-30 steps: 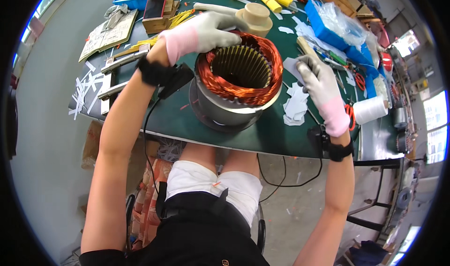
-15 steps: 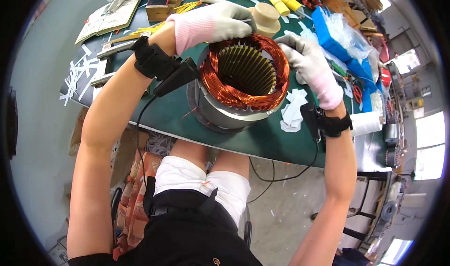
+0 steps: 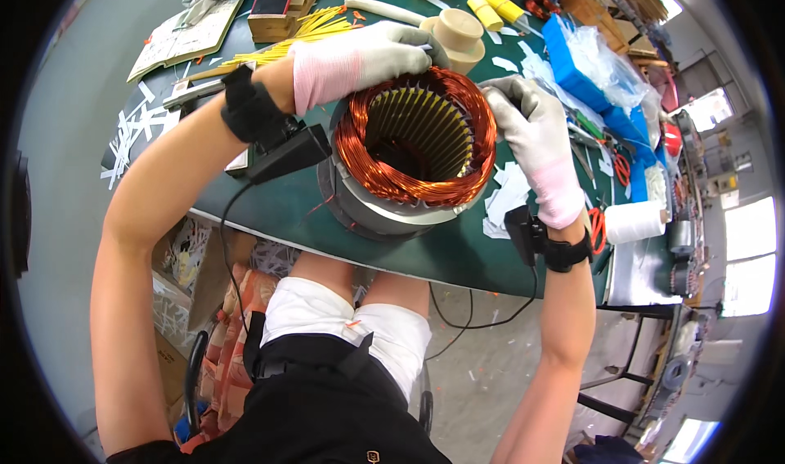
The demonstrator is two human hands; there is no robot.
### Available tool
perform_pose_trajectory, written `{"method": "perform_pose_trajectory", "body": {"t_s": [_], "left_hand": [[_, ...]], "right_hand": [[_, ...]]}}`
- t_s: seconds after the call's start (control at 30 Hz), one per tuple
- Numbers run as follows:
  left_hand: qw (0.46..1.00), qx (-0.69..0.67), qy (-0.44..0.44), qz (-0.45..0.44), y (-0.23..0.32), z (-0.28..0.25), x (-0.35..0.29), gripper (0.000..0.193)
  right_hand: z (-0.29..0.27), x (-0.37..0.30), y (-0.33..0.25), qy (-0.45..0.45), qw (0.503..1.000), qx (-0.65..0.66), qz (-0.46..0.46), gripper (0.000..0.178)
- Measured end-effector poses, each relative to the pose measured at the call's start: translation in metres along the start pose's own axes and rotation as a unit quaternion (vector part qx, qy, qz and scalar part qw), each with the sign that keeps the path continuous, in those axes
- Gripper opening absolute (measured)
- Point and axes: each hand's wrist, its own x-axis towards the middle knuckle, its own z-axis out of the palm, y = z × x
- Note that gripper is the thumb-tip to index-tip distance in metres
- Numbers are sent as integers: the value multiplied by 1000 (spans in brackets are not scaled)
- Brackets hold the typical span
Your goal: Assembling the internal components of an electric motor including the stator and coils.
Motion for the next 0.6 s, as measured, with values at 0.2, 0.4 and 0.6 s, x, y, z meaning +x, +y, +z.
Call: {"method": "perform_pose_trajectory", "body": {"t_s": [0.2, 0.4, 0.6], "left_hand": [[996, -77, 20, -38, -1, 5, -6, 39], [997, -63, 36, -9, -2, 7, -6, 40], [995, -80, 40, -48, 0, 8, -9, 38]], "right_hand": [[7, 17, -12, -20, 996, 19, -80, 22], [-14, 13, -11, -48, 996, -70, -16, 27], [-15, -1, 3, -62, 998, -5, 11, 28]]}}
